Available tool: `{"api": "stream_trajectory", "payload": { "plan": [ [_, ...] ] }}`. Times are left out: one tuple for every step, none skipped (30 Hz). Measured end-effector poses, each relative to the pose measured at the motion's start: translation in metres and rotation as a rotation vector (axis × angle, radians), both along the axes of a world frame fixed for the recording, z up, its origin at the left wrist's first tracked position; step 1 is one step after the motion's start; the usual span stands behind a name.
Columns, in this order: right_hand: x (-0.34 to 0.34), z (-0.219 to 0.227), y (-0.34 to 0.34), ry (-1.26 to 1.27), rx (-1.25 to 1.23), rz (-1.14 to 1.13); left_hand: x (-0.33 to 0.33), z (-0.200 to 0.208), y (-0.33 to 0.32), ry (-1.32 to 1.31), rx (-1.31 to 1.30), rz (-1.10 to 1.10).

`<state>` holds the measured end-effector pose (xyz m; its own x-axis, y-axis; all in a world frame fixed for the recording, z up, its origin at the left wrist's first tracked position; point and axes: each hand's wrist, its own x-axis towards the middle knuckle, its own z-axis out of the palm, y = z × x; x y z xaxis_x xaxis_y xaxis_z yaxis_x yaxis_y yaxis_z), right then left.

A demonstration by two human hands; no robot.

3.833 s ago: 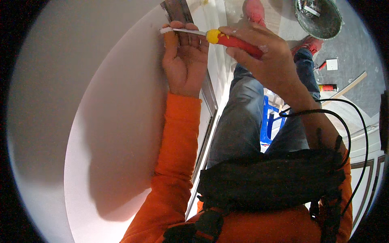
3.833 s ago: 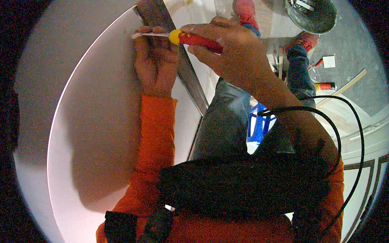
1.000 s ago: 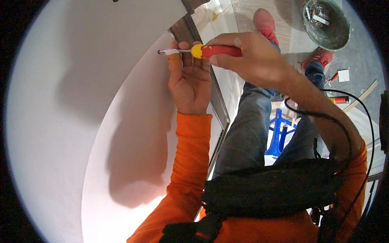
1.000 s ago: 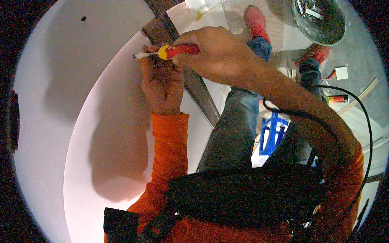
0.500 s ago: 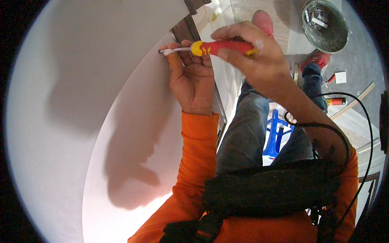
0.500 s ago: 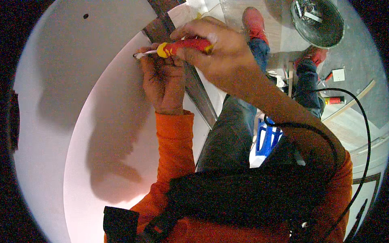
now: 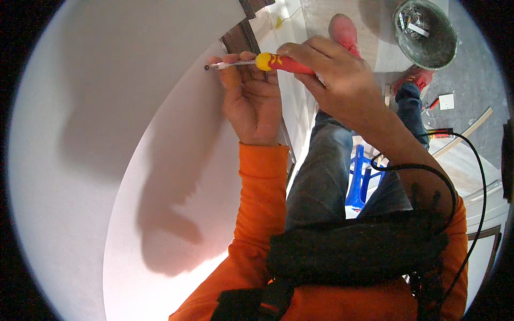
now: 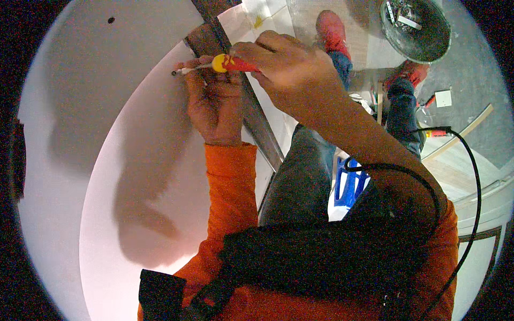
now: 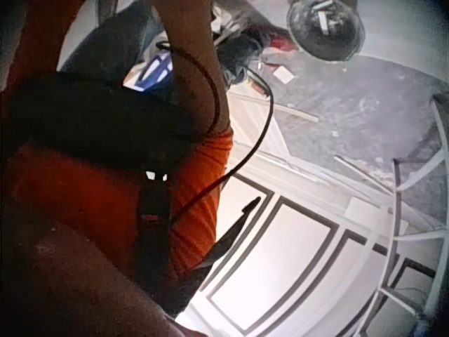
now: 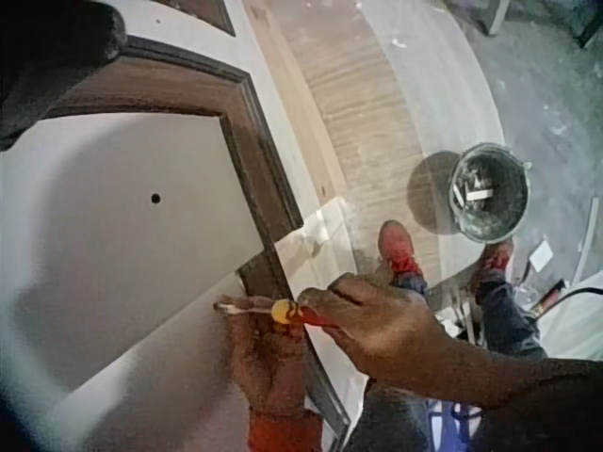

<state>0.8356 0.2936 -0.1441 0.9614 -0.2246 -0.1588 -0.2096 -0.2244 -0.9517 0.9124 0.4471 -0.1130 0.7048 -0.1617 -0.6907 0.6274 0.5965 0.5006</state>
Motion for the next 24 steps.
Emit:
{"api": "stream_trajectory", "payload": {
  "plan": [
    [0.001,0.002,-0.002,0.033,0.044,0.028,0.001,0.001,0.0,-0.005,0.051,0.004],
    [-0.004,-0.002,0.0,0.035,0.041,-0.003,-0.001,0.001,-0.002,0.001,0.097,0.01],
    [-0.009,-0.008,0.003,0.036,0.038,-0.034,-0.001,0.003,-0.004,0.027,0.104,0.043],
    [-0.015,-0.012,0.006,0.037,0.035,-0.064,-0.001,0.005,-0.006,0.052,0.11,0.077],
    [-0.022,-0.014,0.005,0.05,0.069,-0.089,0.0,0.006,-0.009,0.076,0.111,0.11],
    [-0.029,-0.014,0.003,0.063,0.103,-0.114,0.001,0.005,-0.01,0.101,0.092,0.144],
    [-0.037,-0.014,0.001,0.076,0.136,-0.14,0.004,0.005,-0.011,0.127,0.073,0.177],
    [-0.044,-0.015,0.002,0.154,0.171,-0.139,0.007,0.005,-0.009,0.151,0.063,0.211],
    [-0.051,-0.016,0.002,0.233,0.205,-0.139,0.009,0.004,-0.008,0.141,0.036,0.214],
    [-0.058,-0.017,0.002,0.312,0.239,-0.139,0.011,0.003,-0.007,0.131,0.009,0.217],
    [-0.063,-0.018,-0.001,0.334,0.237,-0.142,0.015,0.004,-0.008,0.117,-0.023,0.218],
    [-0.068,-0.019,-0.003,0.356,0.235,-0.145,0.018,0.005,-0.008,0.143,-0.033,0.227],
    [-0.071,-0.02,-0.005,0.376,0.234,-0.15,0.021,0.007,-0.006,0.167,-0.043,0.235],
    [-0.077,-0.022,-0.005,0.393,0.242,-0.158,0.02,0.008,-0.007,0.2,-0.05,0.246],
    [-0.081,-0.023,-0.006,0.409,0.252,-0.168,0.019,0.006,-0.008,0.184,-0.04,0.254],
    [-0.084,-0.024,-0.005,0.423,0.263,-0.177,0.017,0.004,-0.011,0.165,-0.03,0.262],
    [-0.087,-0.025,-0.004,0.41,0.278,-0.177,0.015,0.003,-0.014,0.146,-0.018,0.269],
    [-0.088,-0.026,-0.003,0.397,0.294,-0.176,0.012,0.003,-0.016,0.087,0.075,0.235],
    [-0.087,-0.023,-0.009,0.383,0.297,-0.179,0.007,0.002,-0.023,0.031,0.156,0.2],
    [-0.081,-0.021,-0.008,0.304,0.319,-0.17,0.005,0.004,-0.025,-0.038,0.248,0.166],
    [-0.071,-0.017,-0.006,0.224,0.34,-0.162,0.003,0.006,-0.019,-0.035,0.254,0.106],
    [-0.061,-0.012,-0.004,0.144,0.361,-0.153,-0.001,0.006,-0.009,-0.031,0.26,0.045],
    [-0.051,-0.009,-0.001,0.085,0.318,-0.113,-0.003,0.008,-0.002,-0.023,0.272,-0.011],
    [-0.046,-0.008,-0.003,0.039,0.257,-0.078,-0.011,0.007,-0.008,0.001,0.319,-0.074]
  ]
}}
